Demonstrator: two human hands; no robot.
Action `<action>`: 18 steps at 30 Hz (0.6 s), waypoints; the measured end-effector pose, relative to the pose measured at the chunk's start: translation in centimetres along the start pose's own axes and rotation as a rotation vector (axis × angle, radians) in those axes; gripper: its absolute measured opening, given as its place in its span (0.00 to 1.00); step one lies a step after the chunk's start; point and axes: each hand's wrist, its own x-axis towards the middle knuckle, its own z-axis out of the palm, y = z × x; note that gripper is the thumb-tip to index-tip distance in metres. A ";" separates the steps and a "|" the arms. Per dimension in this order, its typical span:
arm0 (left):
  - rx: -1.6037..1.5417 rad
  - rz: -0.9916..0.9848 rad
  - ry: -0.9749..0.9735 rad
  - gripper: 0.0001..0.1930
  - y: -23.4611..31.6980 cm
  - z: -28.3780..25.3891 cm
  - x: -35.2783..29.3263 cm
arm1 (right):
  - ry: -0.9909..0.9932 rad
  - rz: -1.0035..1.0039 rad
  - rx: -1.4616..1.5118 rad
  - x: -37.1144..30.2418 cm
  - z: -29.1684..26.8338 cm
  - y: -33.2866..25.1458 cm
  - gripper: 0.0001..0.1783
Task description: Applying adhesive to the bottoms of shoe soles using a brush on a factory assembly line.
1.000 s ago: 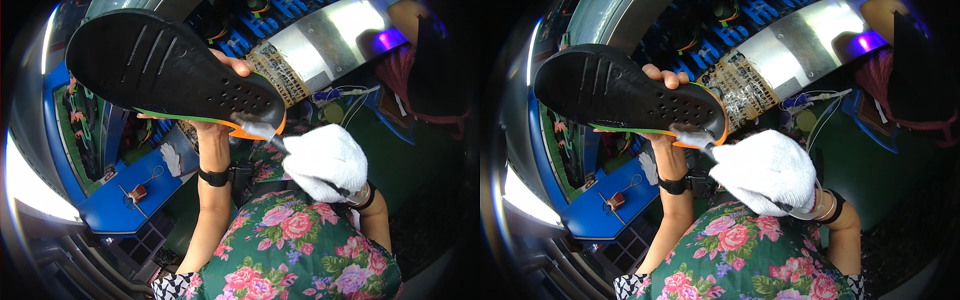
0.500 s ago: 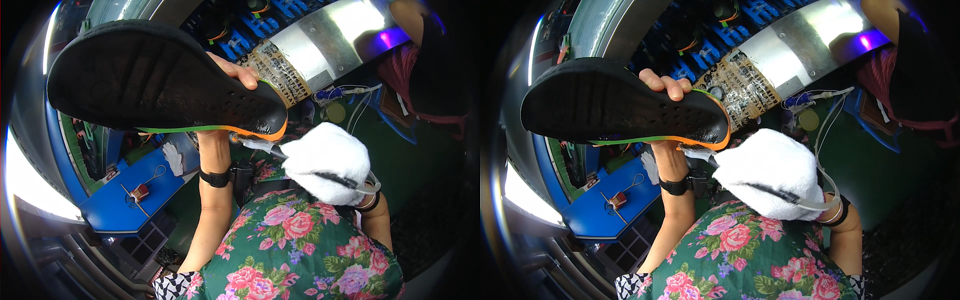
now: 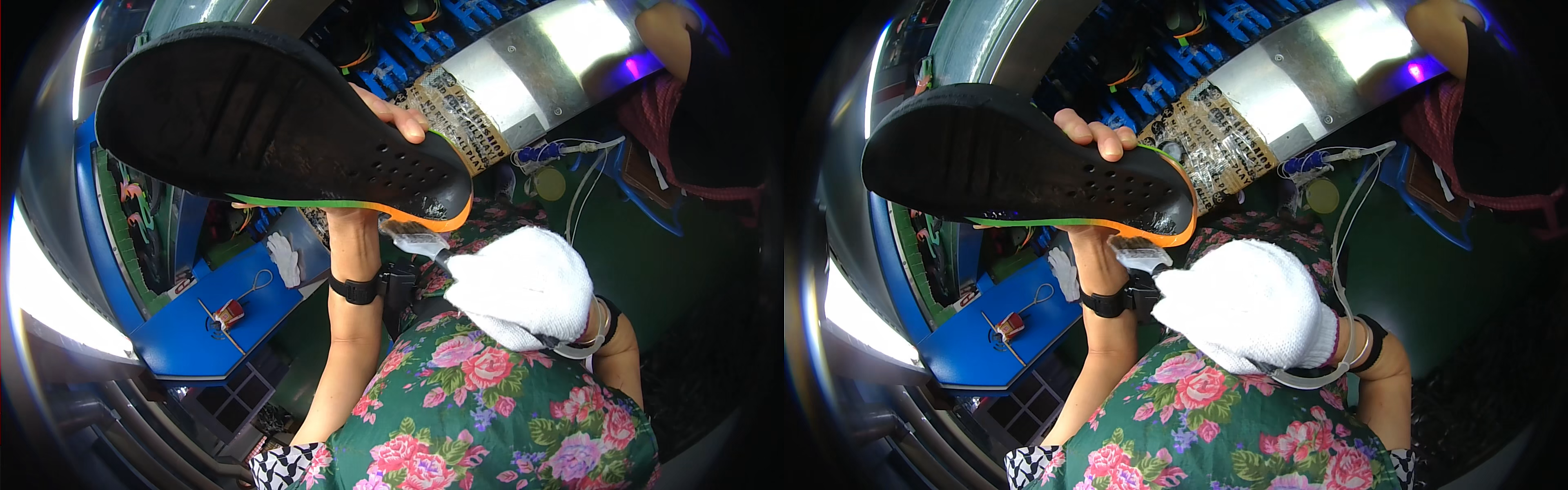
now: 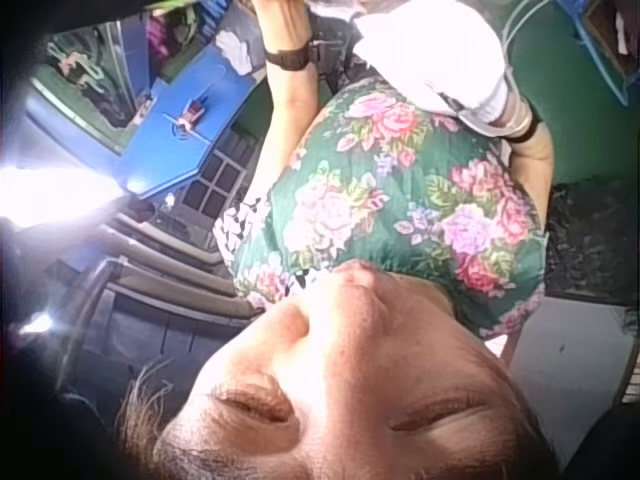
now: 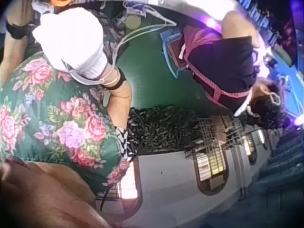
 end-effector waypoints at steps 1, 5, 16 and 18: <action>0.000 0.000 0.000 0.27 -0.1 0.3 0.1 | -0.015 -0.017 -0.050 0.0 0.2 -0.2 0.16; 0.004 0.031 -0.008 0.27 -0.2 0.7 0.0 | -0.014 -0.047 -0.089 0.3 -0.1 -0.1 0.17; -0.101 -0.122 -0.041 0.39 -0.4 -0.6 -0.8 | 0.100 0.026 -0.159 1.3 -0.8 0.4 0.16; -0.130 -0.081 -0.086 0.31 -0.3 0.6 -0.6 | 0.108 0.100 -0.084 1.2 -0.6 0.4 0.14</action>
